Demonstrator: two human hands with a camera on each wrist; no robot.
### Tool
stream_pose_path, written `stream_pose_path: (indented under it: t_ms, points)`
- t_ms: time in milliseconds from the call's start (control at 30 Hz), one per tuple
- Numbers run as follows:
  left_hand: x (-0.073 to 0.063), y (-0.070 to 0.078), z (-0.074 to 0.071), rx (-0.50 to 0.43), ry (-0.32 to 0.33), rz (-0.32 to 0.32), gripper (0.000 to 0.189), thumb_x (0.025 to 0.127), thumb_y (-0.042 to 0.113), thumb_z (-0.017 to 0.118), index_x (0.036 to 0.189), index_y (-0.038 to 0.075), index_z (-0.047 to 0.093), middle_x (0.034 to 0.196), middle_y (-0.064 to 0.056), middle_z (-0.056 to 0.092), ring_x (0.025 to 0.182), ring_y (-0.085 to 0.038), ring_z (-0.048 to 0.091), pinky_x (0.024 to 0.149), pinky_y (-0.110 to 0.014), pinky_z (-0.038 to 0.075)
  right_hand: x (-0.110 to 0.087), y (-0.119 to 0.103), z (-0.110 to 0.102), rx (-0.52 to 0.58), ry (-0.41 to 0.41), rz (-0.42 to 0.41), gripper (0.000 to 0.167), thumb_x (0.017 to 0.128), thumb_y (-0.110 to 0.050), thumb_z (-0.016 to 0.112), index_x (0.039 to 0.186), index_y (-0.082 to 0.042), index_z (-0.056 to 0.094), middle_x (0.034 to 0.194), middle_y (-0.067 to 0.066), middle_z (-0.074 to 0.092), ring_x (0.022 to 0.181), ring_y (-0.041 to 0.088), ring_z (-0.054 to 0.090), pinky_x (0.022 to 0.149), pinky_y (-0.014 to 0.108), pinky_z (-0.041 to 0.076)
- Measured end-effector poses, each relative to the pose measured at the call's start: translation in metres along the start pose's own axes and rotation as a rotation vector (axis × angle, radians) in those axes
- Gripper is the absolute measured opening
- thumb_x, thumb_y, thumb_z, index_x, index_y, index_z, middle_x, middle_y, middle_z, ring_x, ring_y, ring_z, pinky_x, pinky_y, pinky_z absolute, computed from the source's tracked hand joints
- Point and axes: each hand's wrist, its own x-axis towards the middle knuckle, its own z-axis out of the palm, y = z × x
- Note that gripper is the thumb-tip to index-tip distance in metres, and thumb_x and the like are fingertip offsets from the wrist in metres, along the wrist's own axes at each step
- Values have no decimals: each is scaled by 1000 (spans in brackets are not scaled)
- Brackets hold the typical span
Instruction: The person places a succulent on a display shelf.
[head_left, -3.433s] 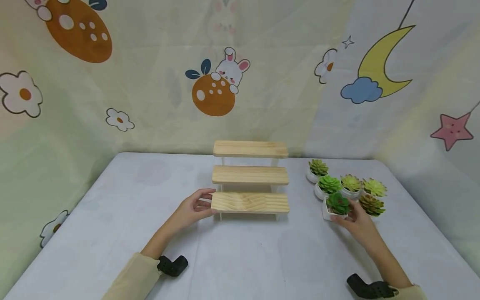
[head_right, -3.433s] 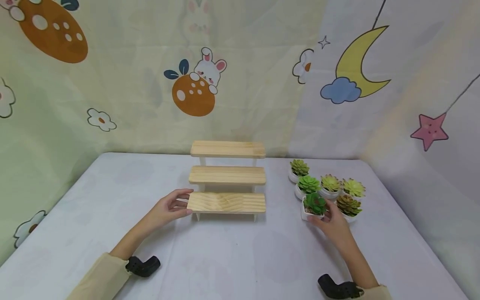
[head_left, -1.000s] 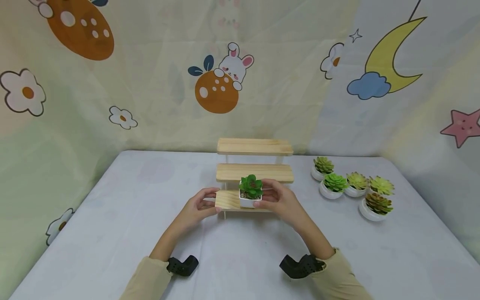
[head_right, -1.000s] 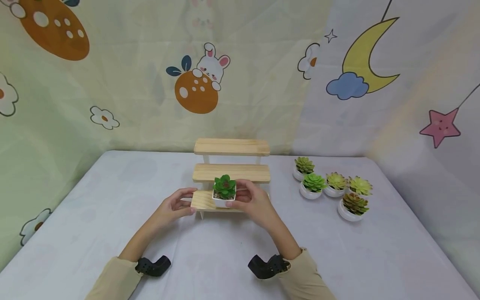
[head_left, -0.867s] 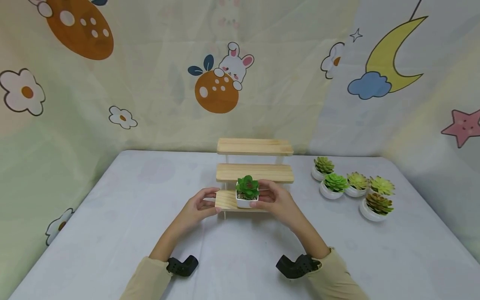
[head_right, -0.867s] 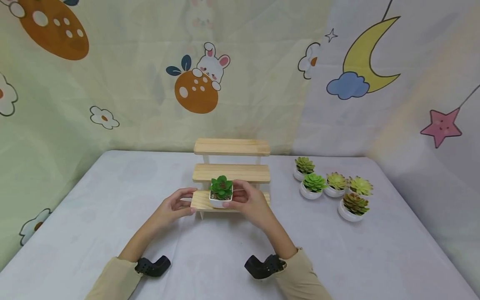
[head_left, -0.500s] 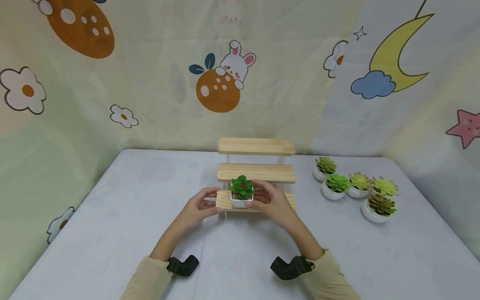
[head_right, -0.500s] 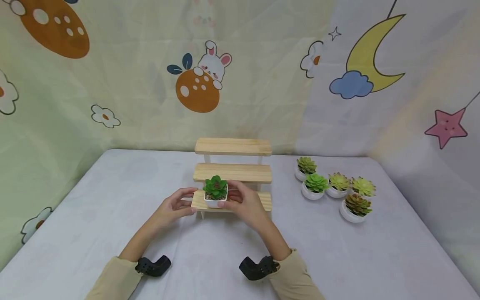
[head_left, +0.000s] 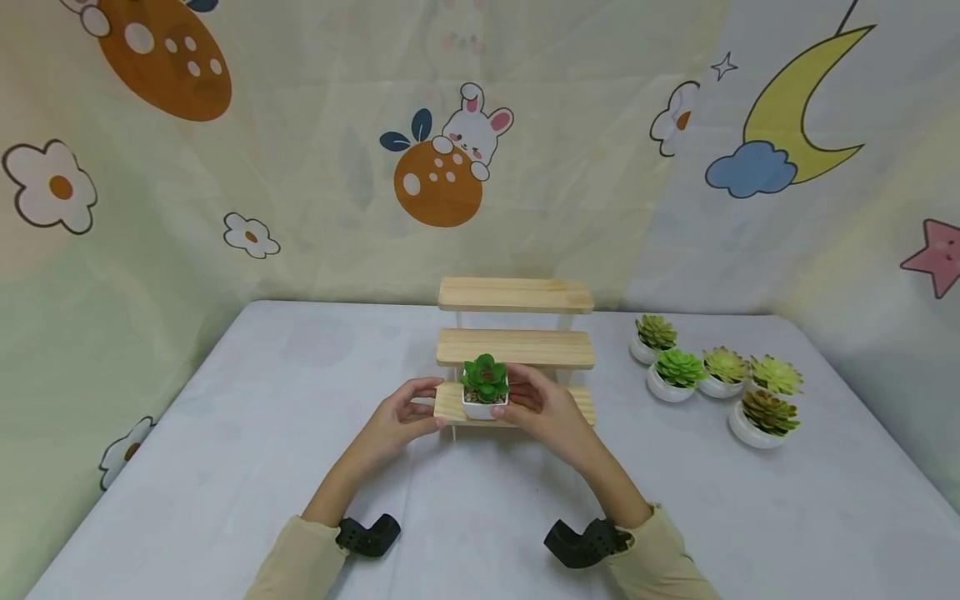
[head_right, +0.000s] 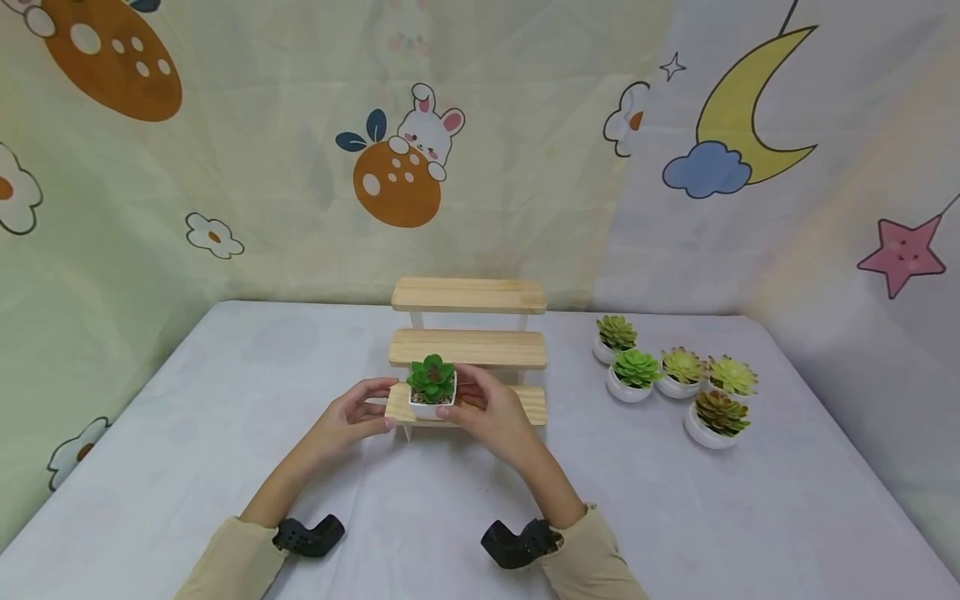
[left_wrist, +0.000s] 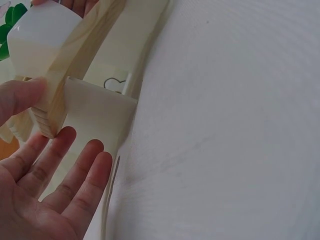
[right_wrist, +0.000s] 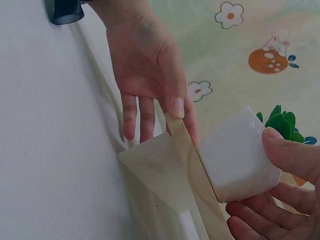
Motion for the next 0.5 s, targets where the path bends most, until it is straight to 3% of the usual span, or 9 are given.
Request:
stream_pose_path:
  t_ms: [167,367,500]
  points:
    - [-1,0,0,1,5,1,56,83,11,68,133,9,45,124,-17,52,102,-25,58,82,-30,51,-2,0,0,7,0,-3,62,81,-21,72,134,-4,45,123,16,56,114,25,56,98,34,45]
    - [-1,-7,1,21,17,71,56,81,17,70,131,8,47,119,-15,54,96,-18,60,80,-28,52,-3,-1,0,5,2,-7,63,80,-19,73,134,-5,45,124,14,56,114,24,56,97,32,45]
    - [0,-7,0,15,3,58,57,81,13,70,133,7,46,122,-18,53,100,-22,59,84,-27,50,-5,-2,-6,7,-31,-22,64,80,-18,73,136,-6,43,126,14,54,116,25,54,98,34,44]
